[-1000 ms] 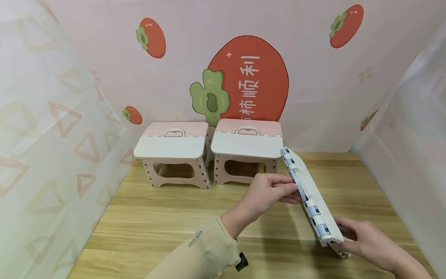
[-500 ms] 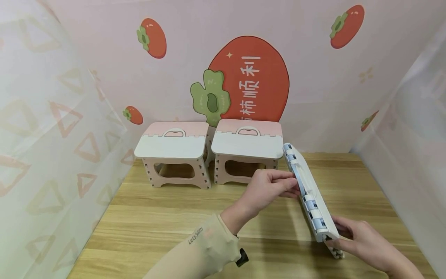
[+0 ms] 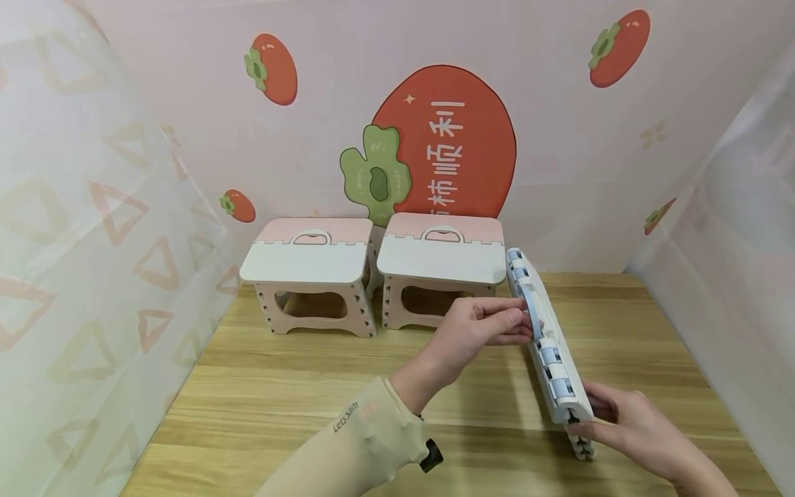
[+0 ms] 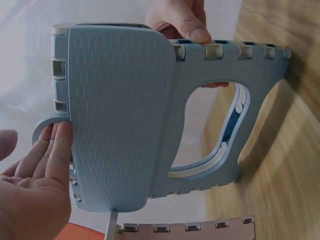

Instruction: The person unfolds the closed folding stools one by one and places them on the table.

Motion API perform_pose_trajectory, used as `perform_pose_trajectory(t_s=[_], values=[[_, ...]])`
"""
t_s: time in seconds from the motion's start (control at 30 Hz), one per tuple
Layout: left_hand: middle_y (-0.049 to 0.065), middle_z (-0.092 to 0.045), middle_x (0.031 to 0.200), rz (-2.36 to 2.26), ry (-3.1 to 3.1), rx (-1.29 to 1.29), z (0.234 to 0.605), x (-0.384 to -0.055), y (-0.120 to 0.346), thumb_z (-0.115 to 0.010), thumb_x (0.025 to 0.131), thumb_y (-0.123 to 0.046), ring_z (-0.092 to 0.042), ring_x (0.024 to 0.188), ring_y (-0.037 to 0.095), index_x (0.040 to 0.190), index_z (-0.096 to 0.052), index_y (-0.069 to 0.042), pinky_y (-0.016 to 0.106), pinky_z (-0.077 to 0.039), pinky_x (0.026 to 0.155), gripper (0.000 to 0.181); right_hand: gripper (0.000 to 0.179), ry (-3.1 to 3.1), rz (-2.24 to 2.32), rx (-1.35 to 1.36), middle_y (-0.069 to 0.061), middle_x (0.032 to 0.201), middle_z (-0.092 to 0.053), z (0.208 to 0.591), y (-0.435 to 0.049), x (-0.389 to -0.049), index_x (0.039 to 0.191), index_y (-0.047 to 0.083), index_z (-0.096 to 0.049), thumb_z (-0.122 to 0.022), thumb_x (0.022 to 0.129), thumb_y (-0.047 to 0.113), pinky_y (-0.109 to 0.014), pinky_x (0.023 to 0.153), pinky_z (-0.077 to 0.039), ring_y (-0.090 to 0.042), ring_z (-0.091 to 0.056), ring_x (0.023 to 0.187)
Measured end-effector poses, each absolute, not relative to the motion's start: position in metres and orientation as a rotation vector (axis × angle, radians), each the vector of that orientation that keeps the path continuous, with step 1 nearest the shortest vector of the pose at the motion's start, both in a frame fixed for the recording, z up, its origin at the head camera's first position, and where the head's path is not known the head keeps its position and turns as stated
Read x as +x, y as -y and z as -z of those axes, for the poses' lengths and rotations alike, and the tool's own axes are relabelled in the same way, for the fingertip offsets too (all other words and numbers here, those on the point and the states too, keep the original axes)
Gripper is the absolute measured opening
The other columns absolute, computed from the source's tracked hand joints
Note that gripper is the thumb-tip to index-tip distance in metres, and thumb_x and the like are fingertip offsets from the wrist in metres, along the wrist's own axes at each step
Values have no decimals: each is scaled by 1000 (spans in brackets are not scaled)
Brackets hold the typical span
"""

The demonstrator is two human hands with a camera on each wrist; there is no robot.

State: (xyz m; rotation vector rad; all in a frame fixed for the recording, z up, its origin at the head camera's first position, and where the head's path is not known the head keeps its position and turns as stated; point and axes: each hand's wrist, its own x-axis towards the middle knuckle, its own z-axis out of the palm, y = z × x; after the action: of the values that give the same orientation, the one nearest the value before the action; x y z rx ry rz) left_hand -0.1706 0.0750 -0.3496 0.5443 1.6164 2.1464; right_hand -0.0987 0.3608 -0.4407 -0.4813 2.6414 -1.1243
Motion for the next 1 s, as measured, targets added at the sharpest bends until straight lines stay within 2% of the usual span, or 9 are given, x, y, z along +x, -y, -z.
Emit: perform_pose_trajectory(t_s=[0.13,0.33,0.47,0.67,0.77,0.9,1.0], values=[[17,-75,111,-2142,-1612,582,348,-171,-74,-63,102,-11,-75,94,13,133,-63,8,28,-61,87,37,42,-2652,1140,-488,5,103,-76,441,-358,-98,129,-2,-62,-76,92,13,-20,67,-54,1,-68,90],[11,-76,111,-2135,-1608,599,348,-170,-72,-62,102,-13,-75,96,12,135,-62,6,28,-60,88,37,47,-2621,1144,-443,-5,109,-76,440,-355,-99,134,-4,-59,-75,94,16,-21,68,-56,1,-67,91],[8,-76,111,-2136,-1601,612,348,-170,-72,-61,103,-13,-75,95,9,137,-61,5,28,-60,89,39,45,-2602,1180,-444,-4,109,-76,441,-355,-99,133,-4,-60,-74,95,14,-22,69,-56,0,-68,92],[16,-74,116,-2139,-1596,620,346,-171,-71,-60,103,-12,-74,100,13,137,-61,5,26,-59,89,38,44,-2619,1235,-460,-1,108,-76,443,-351,-99,131,-5,-60,-75,94,10,-23,69,-58,2,-67,92],[17,-74,117,-2150,-1585,625,345,-171,-72,-60,103,-11,-74,100,13,137,-61,5,27,-59,90,37,47,-2634,1251,-426,-5,110,-76,443,-348,-98,133,-5,-59,-76,92,12,-23,70,-58,2,-67,93],[11,-74,116,-2148,-1582,641,345,-172,-71,-60,103,-12,-74,100,9,137,-61,4,27,-59,91,37,51,-2603,1282,-357,-15,115,-74,443,-344,-100,137,-7,-57,-76,93,11,-23,72,-58,2,-68,95],[7,-75,117,-2136,-1591,654,344,-172,-71,-60,104,-13,-73,100,7,139,-61,2,26,-58,91,38,50,-2589,1292,-310,-16,115,-74,444,-341,-100,136,-7,-56,-75,93,10,-23,74,-58,1,-68,96]])
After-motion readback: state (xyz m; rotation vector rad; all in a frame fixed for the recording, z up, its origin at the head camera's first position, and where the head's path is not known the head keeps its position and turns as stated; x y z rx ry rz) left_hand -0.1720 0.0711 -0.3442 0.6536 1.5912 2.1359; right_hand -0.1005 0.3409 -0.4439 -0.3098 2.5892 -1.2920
